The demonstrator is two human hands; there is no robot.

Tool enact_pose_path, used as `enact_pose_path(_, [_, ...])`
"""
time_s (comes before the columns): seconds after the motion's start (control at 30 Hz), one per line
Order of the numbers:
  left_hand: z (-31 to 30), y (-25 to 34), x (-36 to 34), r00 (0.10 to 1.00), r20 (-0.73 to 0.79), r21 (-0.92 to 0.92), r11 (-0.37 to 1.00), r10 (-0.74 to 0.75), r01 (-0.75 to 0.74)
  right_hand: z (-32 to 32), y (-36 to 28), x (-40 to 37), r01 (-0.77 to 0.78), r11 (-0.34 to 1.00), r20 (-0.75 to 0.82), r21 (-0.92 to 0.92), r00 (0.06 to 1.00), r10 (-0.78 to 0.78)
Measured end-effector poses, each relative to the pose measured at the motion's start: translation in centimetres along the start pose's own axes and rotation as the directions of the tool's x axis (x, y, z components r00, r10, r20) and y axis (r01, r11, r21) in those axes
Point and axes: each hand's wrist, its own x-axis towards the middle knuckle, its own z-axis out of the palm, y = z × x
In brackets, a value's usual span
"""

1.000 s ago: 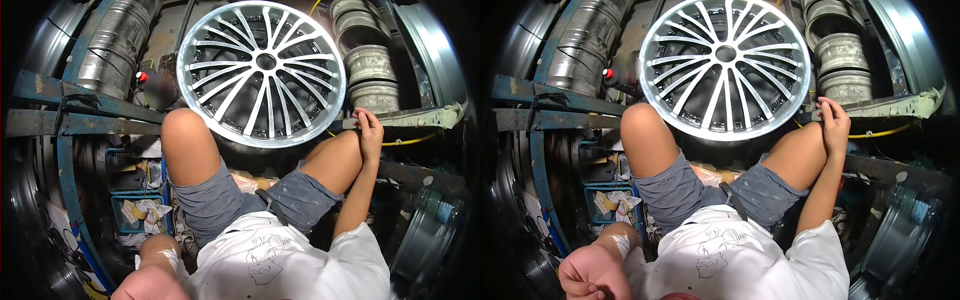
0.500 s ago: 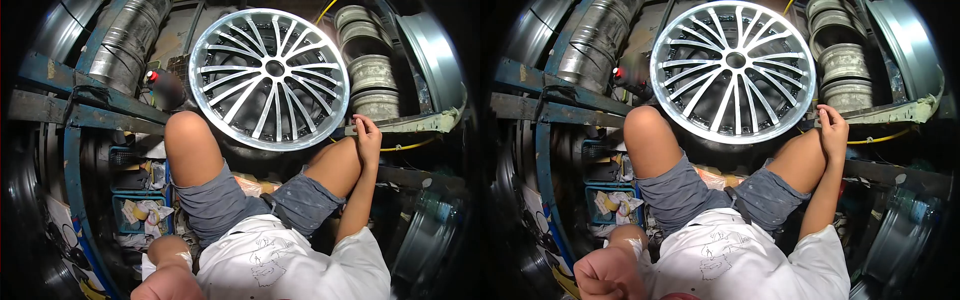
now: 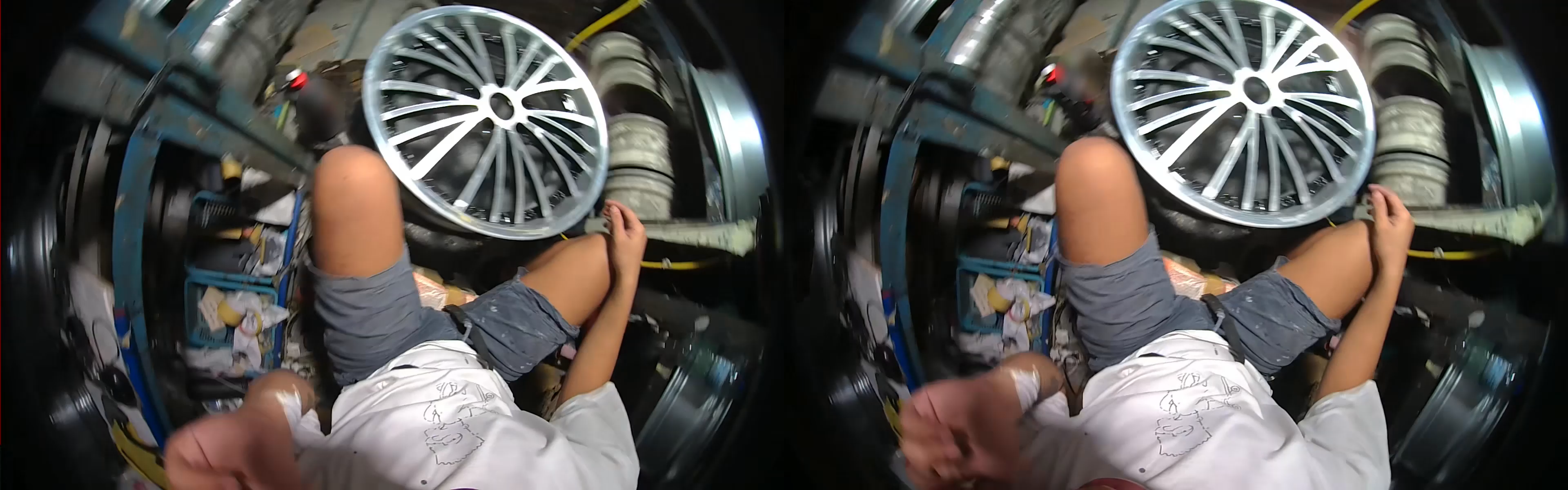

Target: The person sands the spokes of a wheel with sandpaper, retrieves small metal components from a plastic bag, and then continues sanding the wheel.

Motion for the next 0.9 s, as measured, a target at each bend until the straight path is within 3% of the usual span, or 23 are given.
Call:
enact_pose_path(0.03, [-2.2, -0.5, -2.5, 0.969, -0.167, -0.085, 0.982, -0.182, 0.17, 0.0, 0.2, 0.2, 0.019, 1.0, 0.011, -0.009, 1.0, -0.019])
enact_pose_path(0.1, [-6.9, -1.1, -7.6, 0.72, -0.47, -0.407, 0.849, -0.511, 0.337, -0.1, 1.2, 0.5, -0.047, 0.998, 0.016, 0.05, 0.999, 0.046])
enact_pose_path(0.13, [-8.7, -3.0, -10.1, 0.694, -0.32, -0.179, 0.761, -0.645, 0.624, -0.1, 1.4, 0.4, -0.078, 0.993, 0.005, 0.092, 0.997, 0.077])
enact_pose_path(0.17, [-10.4, -4.9, -12.6, 0.637, -0.15, 0.232, 0.599, -0.756, 0.766, -1.0, 3.7, 1.1, -0.126, 0.983, 0.046, 0.136, 0.992, 0.121])
enact_pose_path(0.2, [-12.0, -6.9, -15.1, 0.555, 0.02, 0.573, 0.464, -0.832, 0.676, -1.4, 5.6, 1.7, -0.021, 0.989, 0.053, 0.144, 0.999, 0.014])
enact_pose_path(0.23, [-15.9, -7.4, -21.6, 0.203, 0.015, 0.527, 0.181, -0.979, 0.83, -1.9, 6.3, 2.1, -0.106, 0.976, 0.059, 0.189, 0.994, 0.097])
enact_pose_path(0.27, [-20.3, -6.6, -28.9, -0.013, 0.031, 0.675, 0.011, -0.999, 0.738, -2.5, 6.7, 2.5, -0.122, 0.98, 0.075, 0.156, 0.991, 0.111])
enact_pose_path(0.3, [-24.0, -4.5, -33.2, -0.303, 0.108, 0.916, -0.024, -0.947, 0.401, -2.6, 7.0, 3.0, -0.136, 0.982, 0.073, 0.129, 0.989, 0.127])
enact_pose_path(0.33, [-26.4, -2.0, -36.8, -0.462, 0.103, 0.956, -0.04, -0.881, 0.289, -3.0, 6.9, 3.2, -0.155, 0.981, 0.125, 0.113, 0.982, 0.141])
enact_pose_path(0.4, [-30.0, 2.5, -42.7, -0.611, 0.005, 0.954, -0.18, -0.791, 0.241, -3.4, 6.9, 3.5, -0.165, 0.981, 0.166, 0.102, 0.975, 0.147])
enact_pose_path(0.53, [-29.8, 6.2, -47.2, -0.622, -0.058, 0.892, -0.32, -0.781, 0.319, -3.0, 6.7, 3.8, -0.158, 0.981, 0.191, 0.116, 0.972, 0.134])
enact_pose_path(0.77, [-18.5, 4.5, -47.5, -0.459, 0.128, 0.751, -0.216, -0.879, 0.623, -2.8, 6.4, 5.0, -0.215, 0.976, 0.216, 0.02, 0.955, 0.206])
enact_pose_path(0.9, [-11.2, 3.3, -45.0, -0.362, 0.233, 0.642, -0.137, -0.902, 0.754, -3.0, 6.8, 5.0, -0.064, 0.996, 0.241, -0.058, 0.967, 0.077])
